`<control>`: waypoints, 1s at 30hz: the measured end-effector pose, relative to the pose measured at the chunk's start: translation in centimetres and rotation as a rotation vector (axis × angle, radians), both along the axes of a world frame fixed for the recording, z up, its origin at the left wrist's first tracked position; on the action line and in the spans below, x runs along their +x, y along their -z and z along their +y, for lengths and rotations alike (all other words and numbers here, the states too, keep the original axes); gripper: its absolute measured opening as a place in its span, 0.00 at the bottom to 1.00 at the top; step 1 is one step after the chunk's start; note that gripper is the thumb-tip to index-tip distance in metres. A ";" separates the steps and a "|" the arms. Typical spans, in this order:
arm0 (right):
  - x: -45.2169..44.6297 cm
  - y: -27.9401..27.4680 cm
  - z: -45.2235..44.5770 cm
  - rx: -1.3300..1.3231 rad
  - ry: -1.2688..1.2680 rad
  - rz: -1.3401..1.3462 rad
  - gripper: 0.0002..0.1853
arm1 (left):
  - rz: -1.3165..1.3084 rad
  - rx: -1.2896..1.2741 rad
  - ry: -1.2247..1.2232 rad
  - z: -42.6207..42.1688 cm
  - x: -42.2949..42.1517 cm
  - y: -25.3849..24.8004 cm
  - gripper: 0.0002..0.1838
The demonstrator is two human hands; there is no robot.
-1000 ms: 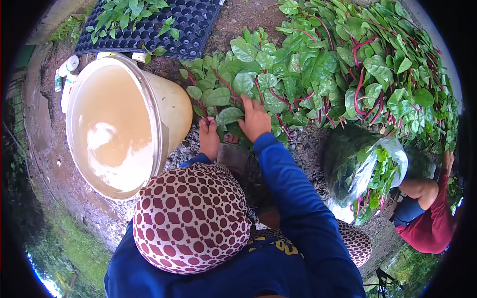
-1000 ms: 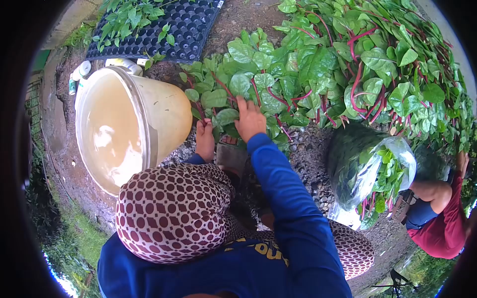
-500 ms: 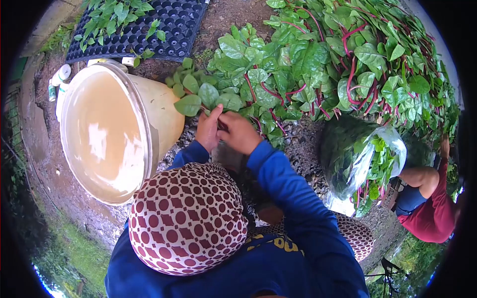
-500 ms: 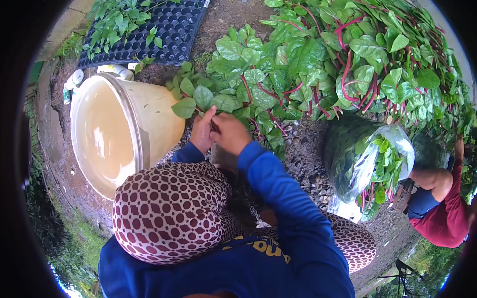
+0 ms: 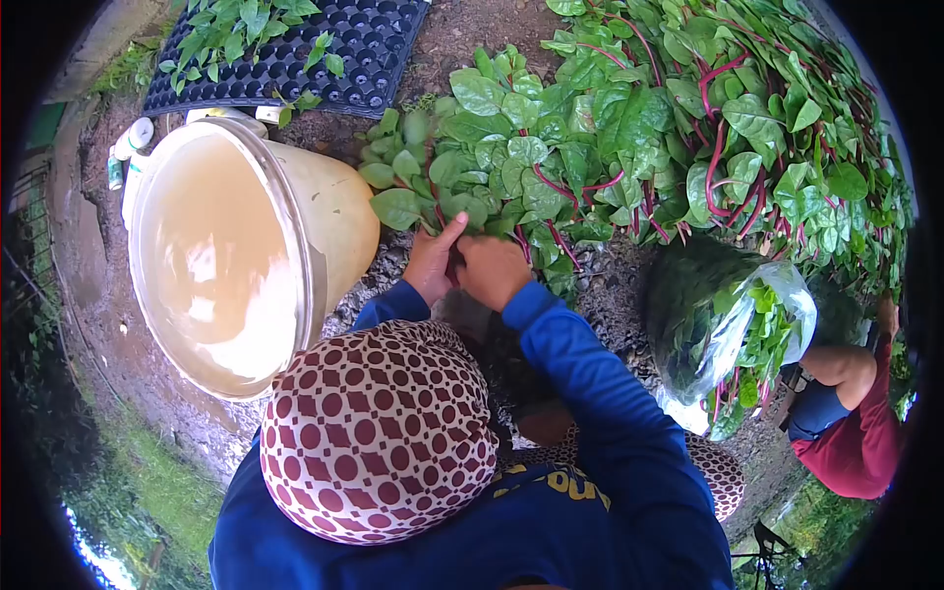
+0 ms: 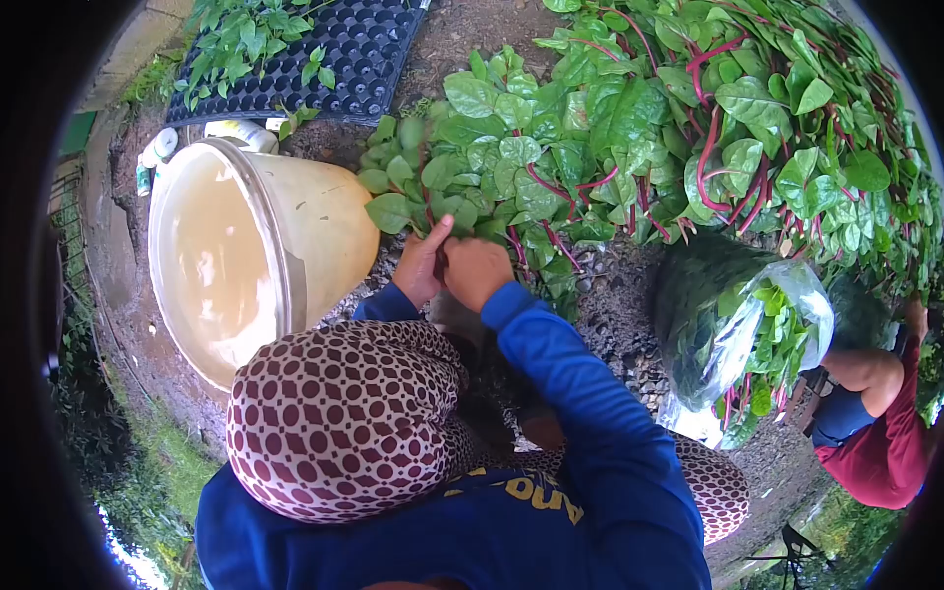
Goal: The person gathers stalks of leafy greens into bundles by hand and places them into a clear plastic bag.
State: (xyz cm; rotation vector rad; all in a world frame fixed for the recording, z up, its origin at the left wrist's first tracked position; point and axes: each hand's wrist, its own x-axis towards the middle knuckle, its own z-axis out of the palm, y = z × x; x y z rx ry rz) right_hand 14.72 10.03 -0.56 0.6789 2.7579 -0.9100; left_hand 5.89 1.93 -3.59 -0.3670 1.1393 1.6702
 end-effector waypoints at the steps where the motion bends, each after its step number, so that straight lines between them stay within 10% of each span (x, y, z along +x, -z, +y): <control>1: -0.5 -0.8 0.7 -0.018 -0.005 0.019 0.08 | -0.043 -0.020 0.066 -0.4 -0.2 1.2 0.12; 14: -3.3 1.6 7.4 -0.047 0.170 0.388 0.07 | 0.222 0.031 -0.005 -0.8 0.2 1.2 0.14; 16: 1.2 0.3 6.8 -0.030 0.071 0.226 0.06 | 0.227 0.035 -0.009 -1.3 -1.0 1.6 0.15; 18: 7.2 -1.6 4.9 -0.110 -0.610 -0.508 0.10 | 0.303 0.055 -0.089 -1.1 -1.8 2.5 0.15; 22: 11.0 -4.2 5.5 -0.380 -0.798 -0.520 0.10 | 0.351 0.045 -0.121 -0.7 -2.2 1.6 0.17; 25: 7.0 -1.8 10.4 0.281 0.008 -0.015 0.06 | 0.343 0.069 -0.107 -0.4 -1.6 0.7 0.17; 30: 3.7 5.3 13.5 0.615 0.116 -0.188 0.06 | 0.364 0.087 -0.041 0.0 -0.5 0.2 0.16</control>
